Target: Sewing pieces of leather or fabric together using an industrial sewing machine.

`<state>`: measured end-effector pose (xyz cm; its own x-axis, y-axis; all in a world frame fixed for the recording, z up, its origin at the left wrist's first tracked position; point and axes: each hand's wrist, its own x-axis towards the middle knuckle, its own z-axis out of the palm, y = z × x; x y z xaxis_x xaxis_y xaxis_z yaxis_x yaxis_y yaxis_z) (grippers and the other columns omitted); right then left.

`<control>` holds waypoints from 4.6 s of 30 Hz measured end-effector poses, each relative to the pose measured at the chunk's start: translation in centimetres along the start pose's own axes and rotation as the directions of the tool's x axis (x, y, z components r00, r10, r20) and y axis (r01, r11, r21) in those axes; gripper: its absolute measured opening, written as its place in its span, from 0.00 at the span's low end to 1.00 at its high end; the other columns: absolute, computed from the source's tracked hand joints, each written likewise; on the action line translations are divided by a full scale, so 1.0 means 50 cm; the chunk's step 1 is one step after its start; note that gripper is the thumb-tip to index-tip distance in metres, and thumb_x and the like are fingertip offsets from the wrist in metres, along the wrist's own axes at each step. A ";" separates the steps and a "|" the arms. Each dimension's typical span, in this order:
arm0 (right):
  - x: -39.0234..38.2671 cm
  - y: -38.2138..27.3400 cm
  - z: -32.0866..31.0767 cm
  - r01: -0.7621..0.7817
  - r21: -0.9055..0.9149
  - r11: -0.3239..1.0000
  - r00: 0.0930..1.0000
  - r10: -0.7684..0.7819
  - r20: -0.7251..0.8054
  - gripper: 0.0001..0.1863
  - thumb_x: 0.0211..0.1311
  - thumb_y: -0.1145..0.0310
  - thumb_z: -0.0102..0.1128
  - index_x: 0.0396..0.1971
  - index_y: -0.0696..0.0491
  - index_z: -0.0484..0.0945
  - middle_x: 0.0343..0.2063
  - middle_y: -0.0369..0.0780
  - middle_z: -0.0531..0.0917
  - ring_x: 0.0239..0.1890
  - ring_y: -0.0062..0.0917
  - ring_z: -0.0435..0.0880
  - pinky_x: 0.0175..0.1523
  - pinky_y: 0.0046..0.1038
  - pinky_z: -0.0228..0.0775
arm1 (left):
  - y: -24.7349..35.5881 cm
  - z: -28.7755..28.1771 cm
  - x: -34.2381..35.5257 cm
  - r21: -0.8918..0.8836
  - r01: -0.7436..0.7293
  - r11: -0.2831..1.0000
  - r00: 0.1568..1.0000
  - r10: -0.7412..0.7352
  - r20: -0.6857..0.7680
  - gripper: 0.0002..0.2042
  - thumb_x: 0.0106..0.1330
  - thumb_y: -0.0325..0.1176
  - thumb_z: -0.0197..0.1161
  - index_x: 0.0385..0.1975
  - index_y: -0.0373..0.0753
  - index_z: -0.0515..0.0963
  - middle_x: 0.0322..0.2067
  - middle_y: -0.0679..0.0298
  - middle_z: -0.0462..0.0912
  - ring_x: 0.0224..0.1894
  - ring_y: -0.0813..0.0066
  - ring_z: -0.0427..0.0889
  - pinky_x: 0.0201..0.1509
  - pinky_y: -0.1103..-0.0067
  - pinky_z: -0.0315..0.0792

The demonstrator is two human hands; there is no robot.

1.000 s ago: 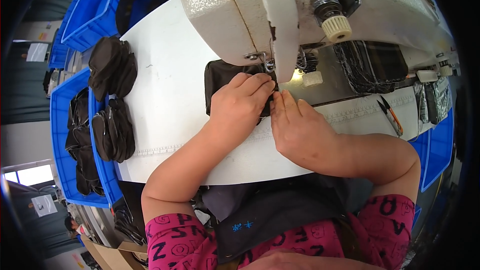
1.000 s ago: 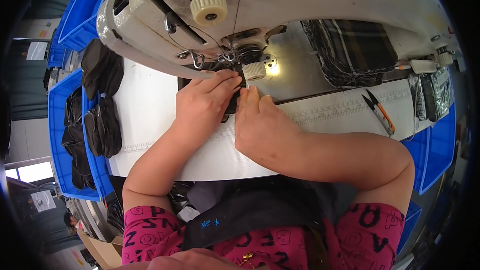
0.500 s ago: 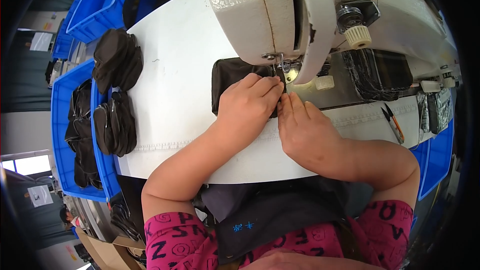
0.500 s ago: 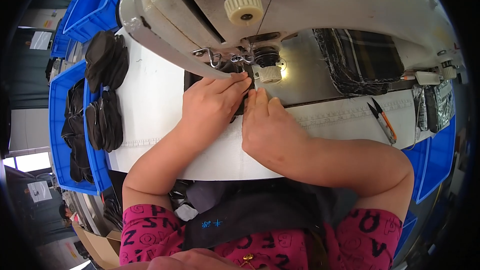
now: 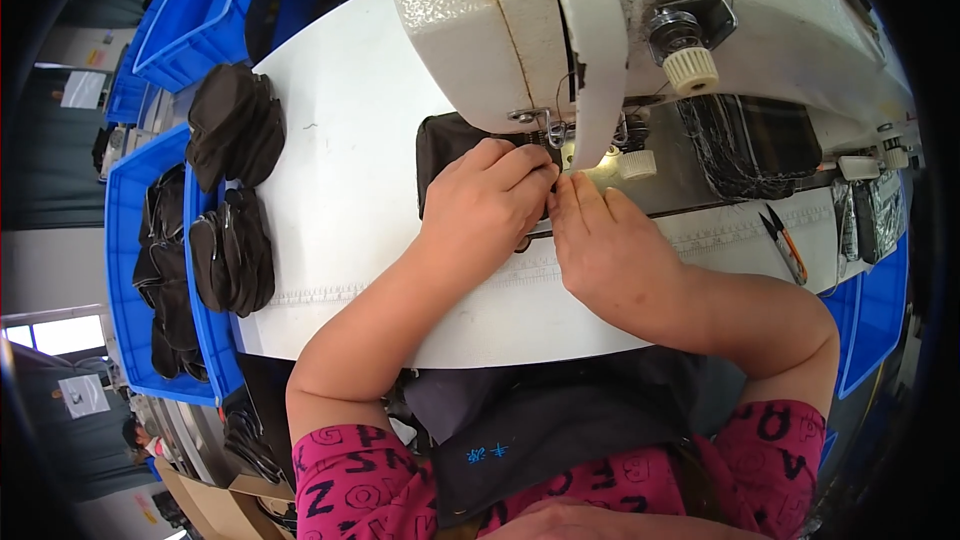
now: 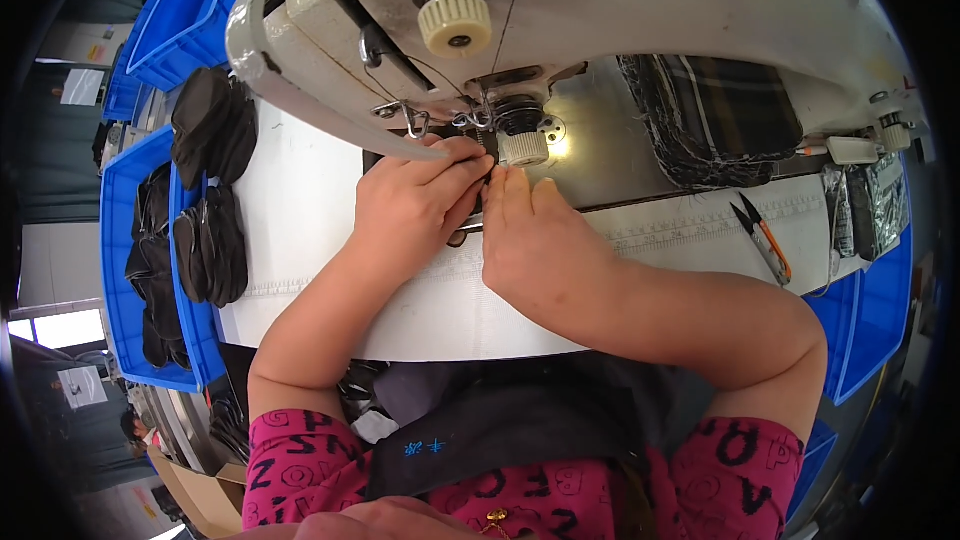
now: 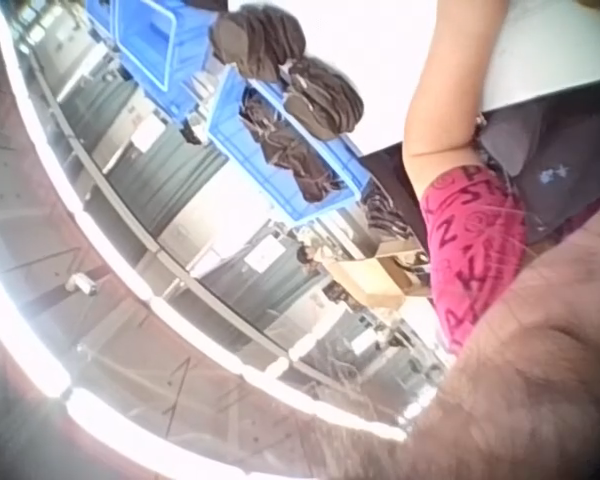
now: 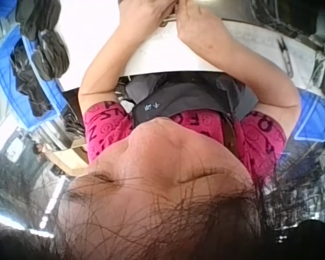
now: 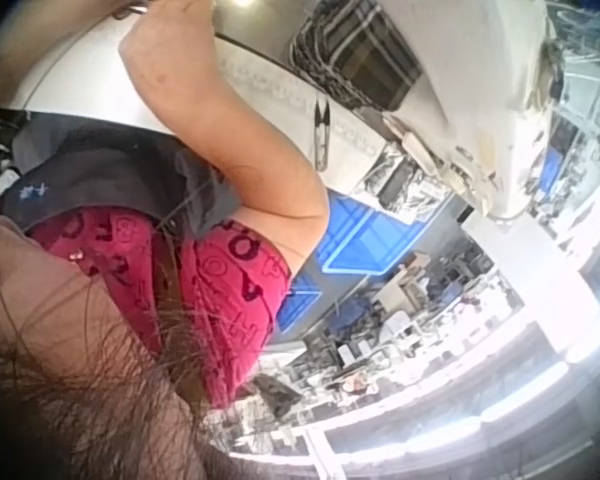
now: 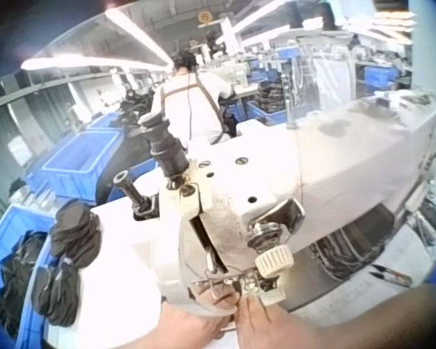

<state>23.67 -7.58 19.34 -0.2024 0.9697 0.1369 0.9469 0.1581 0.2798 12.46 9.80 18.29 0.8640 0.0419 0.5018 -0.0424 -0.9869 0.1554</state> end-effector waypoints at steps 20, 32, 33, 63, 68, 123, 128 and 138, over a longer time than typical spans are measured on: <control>-0.002 -0.008 0.012 0.023 0.034 0.999 0.997 -0.020 -0.072 0.11 0.56 0.73 0.67 0.36 0.63 0.88 0.27 0.37 0.79 0.34 0.27 0.73 0.33 0.30 0.60 | 0.005 0.005 -0.005 0.028 0.019 0.999 0.999 -0.020 0.036 0.15 0.56 0.26 0.72 0.45 0.42 0.88 0.46 0.70 0.89 0.47 0.71 0.87 0.50 0.75 0.80; 0.012 0.012 0.032 -0.052 0.098 0.994 0.990 0.064 -0.123 0.17 0.53 0.73 0.67 0.42 0.66 0.87 0.29 0.39 0.80 0.36 0.27 0.78 0.37 0.29 0.68 | -0.007 0.016 0.004 0.037 0.059 0.998 0.998 -0.059 0.011 0.17 0.52 0.28 0.71 0.44 0.37 0.87 0.46 0.65 0.87 0.48 0.67 0.84 0.51 0.74 0.81; 0.012 0.015 0.029 -0.050 0.104 0.993 0.992 0.061 -0.108 0.17 0.53 0.73 0.67 0.42 0.66 0.87 0.29 0.39 0.81 0.36 0.28 0.79 0.37 0.29 0.68 | -0.006 0.015 0.004 0.038 0.058 0.998 0.998 -0.058 0.010 0.17 0.52 0.28 0.71 0.44 0.37 0.87 0.46 0.65 0.87 0.48 0.67 0.84 0.51 0.74 0.81; 0.013 0.033 0.005 -0.096 0.235 0.967 0.995 0.097 0.007 0.20 0.62 0.71 0.61 0.52 0.65 0.82 0.29 0.37 0.85 0.34 0.26 0.84 0.38 0.29 0.73 | 0.004 -0.016 0.013 0.120 0.159 0.980 0.984 -0.167 0.056 0.26 0.48 0.23 0.72 0.51 0.48 0.82 0.43 0.65 0.86 0.47 0.58 0.80 0.57 0.65 0.68; 0.011 0.030 0.010 -0.107 0.255 0.961 0.994 0.112 -0.005 0.19 0.62 0.71 0.61 0.51 0.64 0.83 0.29 0.37 0.85 0.35 0.26 0.84 0.38 0.29 0.73 | 0.000 -0.022 0.014 0.208 0.059 0.976 0.998 -0.059 -0.009 0.20 0.45 0.29 0.76 0.42 0.51 0.87 0.41 0.75 0.86 0.43 0.68 0.83 0.56 0.67 0.67; 0.024 0.037 0.012 -0.175 0.220 0.960 0.985 0.170 0.041 0.18 0.52 0.72 0.63 0.45 0.59 0.82 0.25 0.35 0.82 0.32 0.27 0.83 0.28 0.28 0.75 | -0.001 -0.002 0.019 0.133 -0.057 0.989 0.989 0.038 0.140 0.12 0.54 0.30 0.69 0.39 0.39 0.87 0.40 0.70 0.84 0.43 0.70 0.80 0.63 0.70 0.69; 0.024 0.040 0.011 -0.186 0.197 0.962 0.982 0.186 0.021 0.19 0.54 0.72 0.63 0.48 0.59 0.82 0.26 0.34 0.82 0.33 0.25 0.84 0.25 0.27 0.75 | -0.011 0.013 0.013 -0.075 0.081 0.994 0.997 -0.080 0.022 0.10 0.53 0.29 0.72 0.35 0.39 0.86 0.42 0.68 0.85 0.46 0.65 0.83 0.53 0.70 0.79; 0.023 0.045 0.008 -0.191 0.261 0.946 0.981 0.172 0.095 0.20 0.57 0.72 0.63 0.51 0.60 0.82 0.27 0.35 0.83 0.34 0.25 0.85 0.25 0.27 0.75 | -0.029 -0.003 0.024 -0.080 -0.007 0.997 1.000 0.010 0.027 0.08 0.55 0.27 0.74 0.35 0.42 0.88 0.42 0.72 0.89 0.37 0.65 0.86 0.39 0.70 0.80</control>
<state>25.64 -6.02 19.76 -0.0122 0.9957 0.0924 0.9999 0.0131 -0.0094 13.47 11.29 18.79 0.8768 0.0282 0.4801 -0.0888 -0.9716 0.2193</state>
